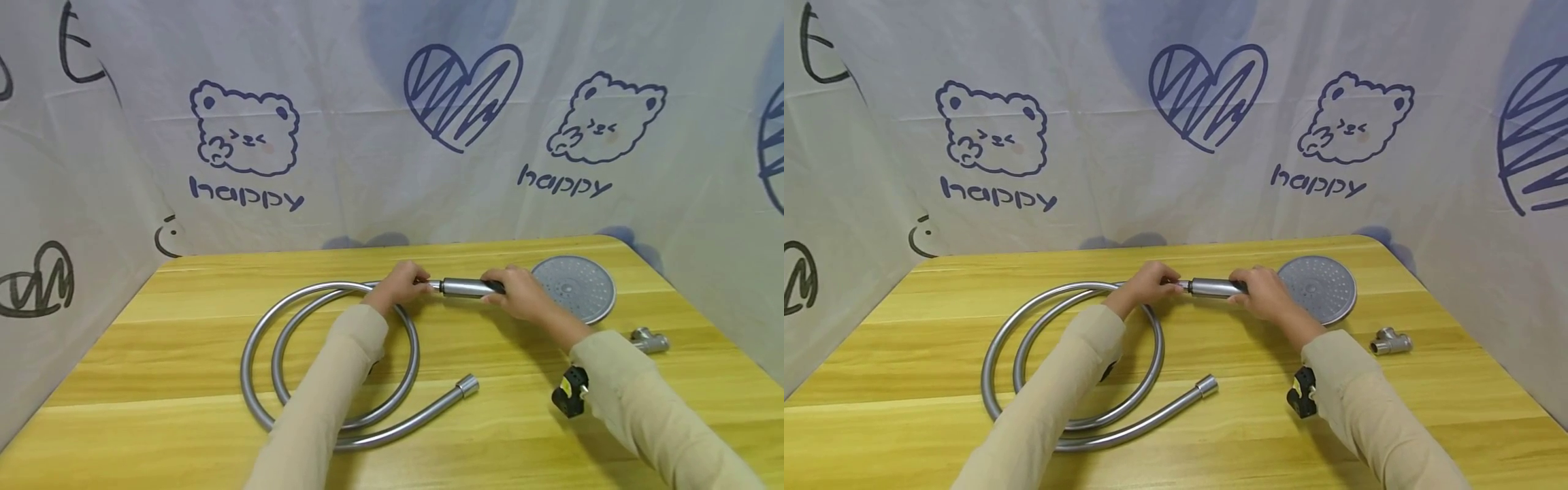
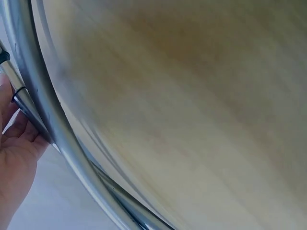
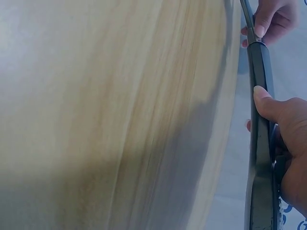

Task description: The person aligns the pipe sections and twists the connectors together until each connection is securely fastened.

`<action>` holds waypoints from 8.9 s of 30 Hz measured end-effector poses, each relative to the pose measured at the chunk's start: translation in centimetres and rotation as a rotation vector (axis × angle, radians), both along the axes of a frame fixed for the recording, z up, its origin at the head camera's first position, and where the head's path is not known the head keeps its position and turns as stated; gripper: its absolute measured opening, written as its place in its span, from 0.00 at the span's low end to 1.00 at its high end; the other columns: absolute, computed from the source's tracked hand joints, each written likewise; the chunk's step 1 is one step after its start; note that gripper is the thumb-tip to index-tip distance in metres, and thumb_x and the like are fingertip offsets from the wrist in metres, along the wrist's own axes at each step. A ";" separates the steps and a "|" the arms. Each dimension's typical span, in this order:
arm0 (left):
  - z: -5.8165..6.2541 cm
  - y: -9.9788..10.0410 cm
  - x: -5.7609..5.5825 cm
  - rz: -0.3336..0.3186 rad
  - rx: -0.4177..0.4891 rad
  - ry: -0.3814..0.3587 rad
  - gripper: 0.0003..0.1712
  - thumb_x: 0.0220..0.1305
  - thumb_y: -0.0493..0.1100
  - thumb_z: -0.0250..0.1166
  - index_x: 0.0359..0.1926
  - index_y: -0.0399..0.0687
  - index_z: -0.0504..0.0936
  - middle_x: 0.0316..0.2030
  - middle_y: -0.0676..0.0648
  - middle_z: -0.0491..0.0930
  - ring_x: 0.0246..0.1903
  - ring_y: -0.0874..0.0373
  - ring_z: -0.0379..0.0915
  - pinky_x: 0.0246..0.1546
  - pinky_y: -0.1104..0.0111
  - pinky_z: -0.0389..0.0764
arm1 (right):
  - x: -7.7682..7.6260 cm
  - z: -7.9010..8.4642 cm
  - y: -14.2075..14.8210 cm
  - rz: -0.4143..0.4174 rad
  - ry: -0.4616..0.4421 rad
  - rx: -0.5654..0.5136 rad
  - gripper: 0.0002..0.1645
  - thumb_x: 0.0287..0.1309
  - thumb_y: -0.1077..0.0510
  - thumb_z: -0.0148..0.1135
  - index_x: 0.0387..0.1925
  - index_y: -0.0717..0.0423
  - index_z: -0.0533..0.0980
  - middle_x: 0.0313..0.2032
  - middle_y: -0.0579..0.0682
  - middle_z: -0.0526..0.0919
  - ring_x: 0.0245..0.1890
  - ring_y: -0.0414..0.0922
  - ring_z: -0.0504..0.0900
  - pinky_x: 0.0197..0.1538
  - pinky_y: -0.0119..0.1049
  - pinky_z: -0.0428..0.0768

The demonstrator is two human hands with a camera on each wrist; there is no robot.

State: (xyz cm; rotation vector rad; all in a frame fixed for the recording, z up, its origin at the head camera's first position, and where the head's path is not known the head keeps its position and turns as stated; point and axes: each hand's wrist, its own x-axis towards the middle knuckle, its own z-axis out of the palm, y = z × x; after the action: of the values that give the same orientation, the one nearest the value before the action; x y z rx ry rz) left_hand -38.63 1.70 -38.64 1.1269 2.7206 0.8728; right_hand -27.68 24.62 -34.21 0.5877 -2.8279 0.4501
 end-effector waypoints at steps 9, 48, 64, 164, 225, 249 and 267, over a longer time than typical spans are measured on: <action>-11.5 1.3 -11.4 0.015 0.025 0.160 0.14 0.55 0.63 0.61 0.30 0.63 0.81 0.25 0.63 0.78 0.25 0.68 0.71 0.27 0.76 0.73 | -0.2 -0.1 0.0 0.004 0.011 0.019 0.21 0.51 0.59 0.67 0.47 0.63 0.77 0.38 0.60 0.82 0.30 0.49 0.74 0.33 0.43 0.73; 2.7 0.5 3.9 0.147 -0.010 0.023 0.10 0.54 0.41 0.68 0.31 0.36 0.80 0.29 0.43 0.80 0.29 0.59 0.70 0.33 0.72 0.74 | -0.1 0.0 -0.1 0.021 0.043 0.022 0.22 0.49 0.58 0.68 0.48 0.61 0.79 0.36 0.59 0.83 0.28 0.47 0.71 0.31 0.39 0.70; -4.6 0.4 -3.6 0.008 0.002 0.185 0.18 0.58 0.54 0.63 0.43 0.47 0.82 0.38 0.50 0.83 0.40 0.60 0.76 0.45 0.69 0.77 | 0.0 0.5 -0.1 0.022 0.032 0.053 0.21 0.50 0.60 0.67 0.48 0.61 0.78 0.37 0.59 0.83 0.30 0.48 0.74 0.33 0.43 0.73; 3.2 0.2 4.8 0.172 0.028 0.017 0.10 0.54 0.38 0.68 0.33 0.35 0.78 0.30 0.42 0.79 0.28 0.59 0.67 0.30 0.73 0.71 | -0.1 0.5 -0.5 0.031 0.058 0.079 0.21 0.50 0.60 0.67 0.48 0.61 0.78 0.37 0.58 0.83 0.29 0.48 0.72 0.33 0.42 0.71; 2.6 -0.8 3.9 0.169 -0.016 -0.052 0.15 0.63 0.42 0.60 0.47 0.36 0.81 0.43 0.41 0.82 0.43 0.52 0.77 0.47 0.65 0.76 | -0.4 0.1 -0.3 0.015 0.058 0.044 0.23 0.50 0.59 0.68 0.49 0.60 0.78 0.37 0.60 0.83 0.29 0.48 0.72 0.33 0.41 0.71; 3.0 -1.1 4.5 0.163 -0.020 -0.055 0.14 0.62 0.41 0.61 0.46 0.36 0.80 0.42 0.41 0.83 0.43 0.52 0.78 0.47 0.66 0.77 | -0.5 -0.1 -0.7 0.026 0.069 0.047 0.22 0.49 0.60 0.68 0.48 0.60 0.78 0.36 0.59 0.83 0.30 0.49 0.72 0.33 0.42 0.71; -2.0 -0.7 -0.9 0.131 -0.067 0.025 0.18 0.66 0.51 0.56 0.45 0.42 0.81 0.40 0.46 0.82 0.41 0.55 0.75 0.47 0.65 0.76 | -0.4 0.1 -0.8 0.020 0.065 0.047 0.23 0.49 0.59 0.68 0.49 0.60 0.78 0.35 0.60 0.82 0.29 0.48 0.72 0.32 0.40 0.70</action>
State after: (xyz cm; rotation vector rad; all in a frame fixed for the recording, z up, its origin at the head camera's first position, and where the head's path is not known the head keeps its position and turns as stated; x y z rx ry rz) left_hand -39.49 0.99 -40.69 0.9632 2.8485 0.7809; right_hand -28.03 23.82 -34.14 0.6284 -2.7801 0.3627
